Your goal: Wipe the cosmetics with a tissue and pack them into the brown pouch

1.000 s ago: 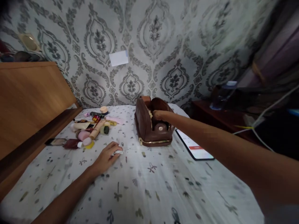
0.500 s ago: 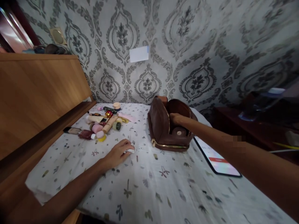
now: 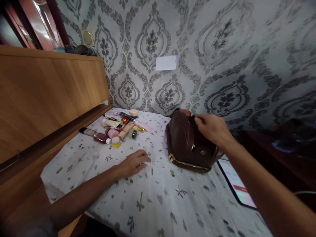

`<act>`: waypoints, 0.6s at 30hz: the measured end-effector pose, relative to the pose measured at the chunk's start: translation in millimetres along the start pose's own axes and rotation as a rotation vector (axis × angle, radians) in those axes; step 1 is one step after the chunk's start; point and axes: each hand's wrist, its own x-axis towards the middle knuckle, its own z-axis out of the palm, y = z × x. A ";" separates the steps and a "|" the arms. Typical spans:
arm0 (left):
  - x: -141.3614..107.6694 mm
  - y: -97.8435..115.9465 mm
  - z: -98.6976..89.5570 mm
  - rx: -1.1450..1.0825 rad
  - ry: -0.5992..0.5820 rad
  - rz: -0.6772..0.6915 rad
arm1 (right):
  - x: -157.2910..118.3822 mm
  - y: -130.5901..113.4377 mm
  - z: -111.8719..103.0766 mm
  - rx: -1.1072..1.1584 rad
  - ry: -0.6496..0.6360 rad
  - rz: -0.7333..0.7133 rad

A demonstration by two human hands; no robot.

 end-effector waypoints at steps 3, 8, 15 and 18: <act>-1.7 0.5 -1.0 0.003 0.021 0.002 | -34.7 -45.7 -17.9 0.084 0.218 -0.062; -1.3 1.7 -1.1 -0.033 0.156 -0.050 | -99.2 -118.4 -3.9 0.428 0.170 -0.320; 9.9 -34.0 -66.4 -0.113 0.583 -0.450 | -158.3 -154.3 50.3 0.695 -0.206 -0.133; 2.9 -76.1 -125.8 -0.002 0.697 -0.572 | -181.6 -160.5 63.4 0.751 -0.352 -0.108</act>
